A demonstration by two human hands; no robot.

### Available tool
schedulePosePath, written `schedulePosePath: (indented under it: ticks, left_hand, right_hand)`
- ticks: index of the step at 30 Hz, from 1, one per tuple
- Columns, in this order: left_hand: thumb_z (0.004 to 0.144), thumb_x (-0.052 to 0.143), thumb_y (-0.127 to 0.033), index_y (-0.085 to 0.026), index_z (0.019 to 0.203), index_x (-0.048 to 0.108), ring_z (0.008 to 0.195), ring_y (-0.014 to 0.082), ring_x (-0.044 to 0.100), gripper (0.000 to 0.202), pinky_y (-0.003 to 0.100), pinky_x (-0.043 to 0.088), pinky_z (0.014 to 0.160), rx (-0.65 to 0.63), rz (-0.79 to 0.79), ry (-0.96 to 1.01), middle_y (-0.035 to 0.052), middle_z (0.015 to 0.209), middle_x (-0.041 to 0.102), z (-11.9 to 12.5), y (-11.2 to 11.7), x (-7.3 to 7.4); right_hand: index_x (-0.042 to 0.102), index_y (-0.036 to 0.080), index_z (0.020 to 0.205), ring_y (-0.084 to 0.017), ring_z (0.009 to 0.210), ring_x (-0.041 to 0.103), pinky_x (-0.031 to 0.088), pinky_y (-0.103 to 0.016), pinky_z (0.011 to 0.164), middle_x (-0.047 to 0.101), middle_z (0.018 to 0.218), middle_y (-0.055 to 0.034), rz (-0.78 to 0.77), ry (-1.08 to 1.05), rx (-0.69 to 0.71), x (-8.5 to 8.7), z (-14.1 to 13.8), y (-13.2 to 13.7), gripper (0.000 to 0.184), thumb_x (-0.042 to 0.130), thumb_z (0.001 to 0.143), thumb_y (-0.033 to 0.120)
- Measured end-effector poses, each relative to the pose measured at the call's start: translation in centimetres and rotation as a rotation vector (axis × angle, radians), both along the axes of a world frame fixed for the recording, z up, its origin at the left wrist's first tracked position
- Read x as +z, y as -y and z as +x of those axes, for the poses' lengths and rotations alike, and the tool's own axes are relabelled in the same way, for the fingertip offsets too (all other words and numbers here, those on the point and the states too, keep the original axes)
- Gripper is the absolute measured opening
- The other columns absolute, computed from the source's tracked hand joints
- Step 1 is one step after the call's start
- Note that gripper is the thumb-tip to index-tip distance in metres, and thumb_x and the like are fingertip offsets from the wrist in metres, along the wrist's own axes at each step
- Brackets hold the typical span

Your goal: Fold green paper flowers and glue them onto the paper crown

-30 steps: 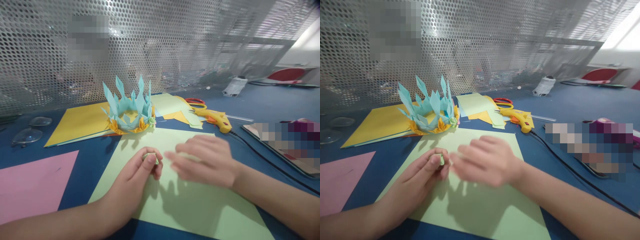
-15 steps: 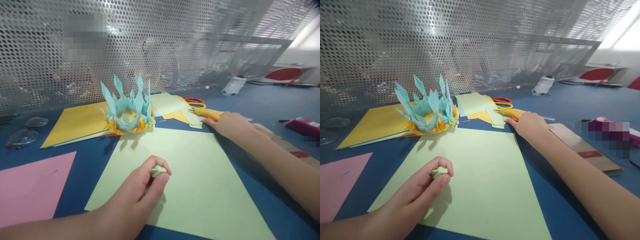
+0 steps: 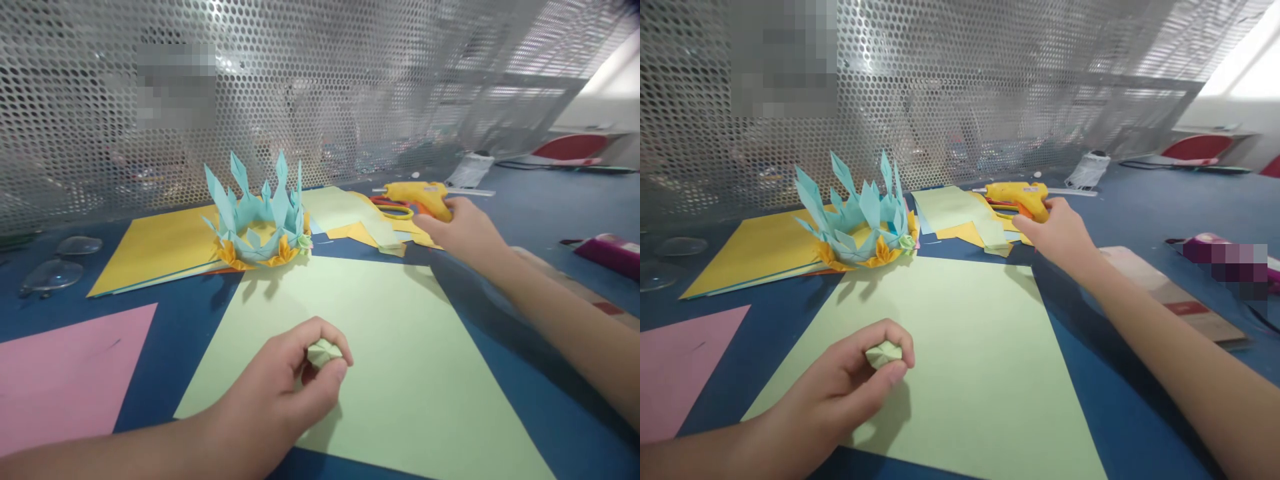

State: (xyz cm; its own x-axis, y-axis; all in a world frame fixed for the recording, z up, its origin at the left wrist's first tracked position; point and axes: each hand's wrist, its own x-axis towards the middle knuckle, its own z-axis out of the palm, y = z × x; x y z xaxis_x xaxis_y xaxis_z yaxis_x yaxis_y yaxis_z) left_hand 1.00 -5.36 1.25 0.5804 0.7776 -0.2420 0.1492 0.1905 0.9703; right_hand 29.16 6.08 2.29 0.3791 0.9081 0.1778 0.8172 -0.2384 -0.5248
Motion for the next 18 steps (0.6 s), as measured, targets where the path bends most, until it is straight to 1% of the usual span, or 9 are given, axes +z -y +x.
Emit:
schedulePosePath:
  ticks: [2, 3, 4, 5, 7, 9, 12, 16, 18]
  left_hand:
    - [0.091, 0.049, -0.025, -0.023, 0.082, 0.047, 0.044, 0.0088, 0.019, 0.009, 0.020, 0.017, 0.040, 0.008, 0.002, 0.011, -0.0126, 0.050, 0.026, 0.1, -0.1, -0.1]
    - [0.091, 0.049, -0.025, -0.023, 0.082, 0.047, 0.045, 0.0089, 0.020, 0.009, 0.019, 0.018, 0.040, 0.019, 0.001, 0.019, -0.0123, 0.051, 0.027, 0.1, -0.2, -0.2]
    - [0.091, 0.049, -0.025, -0.023, 0.083, 0.047, 0.045, 0.0091, 0.020, 0.008, 0.019, 0.018, 0.041, 0.035, -0.004, 0.025, -0.0120, 0.052, 0.028, 0.1, -0.3, -0.3]
    - [0.091, 0.048, -0.025, -0.023, 0.083, 0.048, 0.046, 0.0093, 0.020, 0.008, 0.019, 0.018, 0.041, 0.051, -0.008, 0.030, -0.0117, 0.052, 0.028, 0.1, -0.3, -0.3]
    - [0.091, 0.048, -0.025, -0.023, 0.083, 0.049, 0.047, 0.0095, 0.020, 0.008, 0.020, 0.017, 0.041, 0.077, -0.015, 0.032, -0.0115, 0.052, 0.027, 0.1, -0.5, -0.5]
    - [0.091, 0.048, -0.025, -0.023, 0.083, 0.050, 0.047, 0.0098, 0.019, 0.008, 0.020, 0.016, 0.041, 0.098, -0.005, 0.021, -0.0115, 0.052, 0.027, 0.0, -0.5, -0.7]
    - [0.091, 0.049, -0.026, -0.023, 0.084, 0.050, 0.049, 0.0099, 0.021, 0.009, 0.020, 0.018, 0.042, 0.119, 0.007, 0.007, -0.0105, 0.054, 0.030, -0.1, -0.6, -0.7]
    - [0.089, 0.050, -0.026, -0.022, 0.082, 0.049, 0.047, 0.0094, 0.020, 0.008, 0.020, 0.017, 0.042, 0.097, -0.032, 0.024, -0.0111, 0.053, 0.028, 0.0, -0.7, -0.7]
    - [0.088, 0.052, -0.025, -0.022, 0.082, 0.049, 0.047, 0.0090, 0.021, 0.007, 0.020, 0.018, 0.042, 0.086, -0.048, 0.027, -0.0111, 0.053, 0.029, 0.0, -0.8, -0.6]
  right_hand:
    - [0.057, 0.016, 0.118, -0.020, 0.095, 0.063, 0.054, -0.040, 0.080, 0.061, 0.116, -0.0073, 0.078, -0.058, 0.074, 0.6, -1.0, 0.7, 0.029, 0.056, 0.093, 0.032]
    - [0.060, 0.015, 0.111, -0.018, 0.085, 0.063, 0.054, -0.036, 0.074, 0.064, 0.105, -0.0054, 0.119, -0.081, 0.123, 0.7, -1.5, 1.0, 0.025, 0.058, 0.092, 0.031]
    - [0.062, 0.014, 0.099, -0.015, 0.072, 0.061, 0.052, -0.031, 0.066, 0.064, 0.087, -0.0020, 0.164, -0.103, 0.177, 0.9, -1.9, 1.2, 0.018, 0.060, 0.089, 0.028]
    - [0.061, 0.015, 0.089, -0.012, 0.061, 0.055, 0.048, -0.027, 0.058, 0.059, 0.072, 0.0015, 0.212, -0.123, 0.233, 0.9, -2.3, 1.5, 0.012, 0.061, 0.087, 0.026]
    - [0.055, 0.017, 0.079, -0.009, 0.051, 0.044, 0.039, -0.025, 0.049, 0.048, 0.058, 0.0054, 0.317, -0.150, 0.327, 0.9, -2.8, 2.0, 0.009, 0.062, 0.079, 0.024]
    - [0.052, 0.019, 0.079, -0.009, 0.049, 0.040, 0.036, -0.025, 0.046, 0.047, 0.060, 0.0055, 0.420, -0.157, 0.398, 0.7, -3.2, 2.4, 0.014, 0.063, 0.072, 0.023]
    - [0.048, 0.022, 0.079, -0.009, 0.049, 0.039, 0.035, -0.024, 0.043, 0.049, 0.063, 0.0043, 0.527, -0.133, 0.495, 0.4, -3.5, 3.1, 0.021, 0.063, 0.064, 0.021]
    - [0.044, 0.024, 0.077, -0.010, 0.042, 0.039, 0.037, -0.025, 0.041, 0.049, 0.053, 0.0061, 0.583, -0.060, 0.630, 0.2, -4.0, 4.0, 0.024, 0.061, 0.061, 0.025]
    - [0.043, 0.025, 0.075, -0.009, 0.038, 0.036, 0.036, -0.025, 0.040, 0.050, 0.049, 0.0070, 0.605, 0.011, 0.661, 0.4, -4.4, 4.5, 0.024, 0.059, 0.058, 0.028]
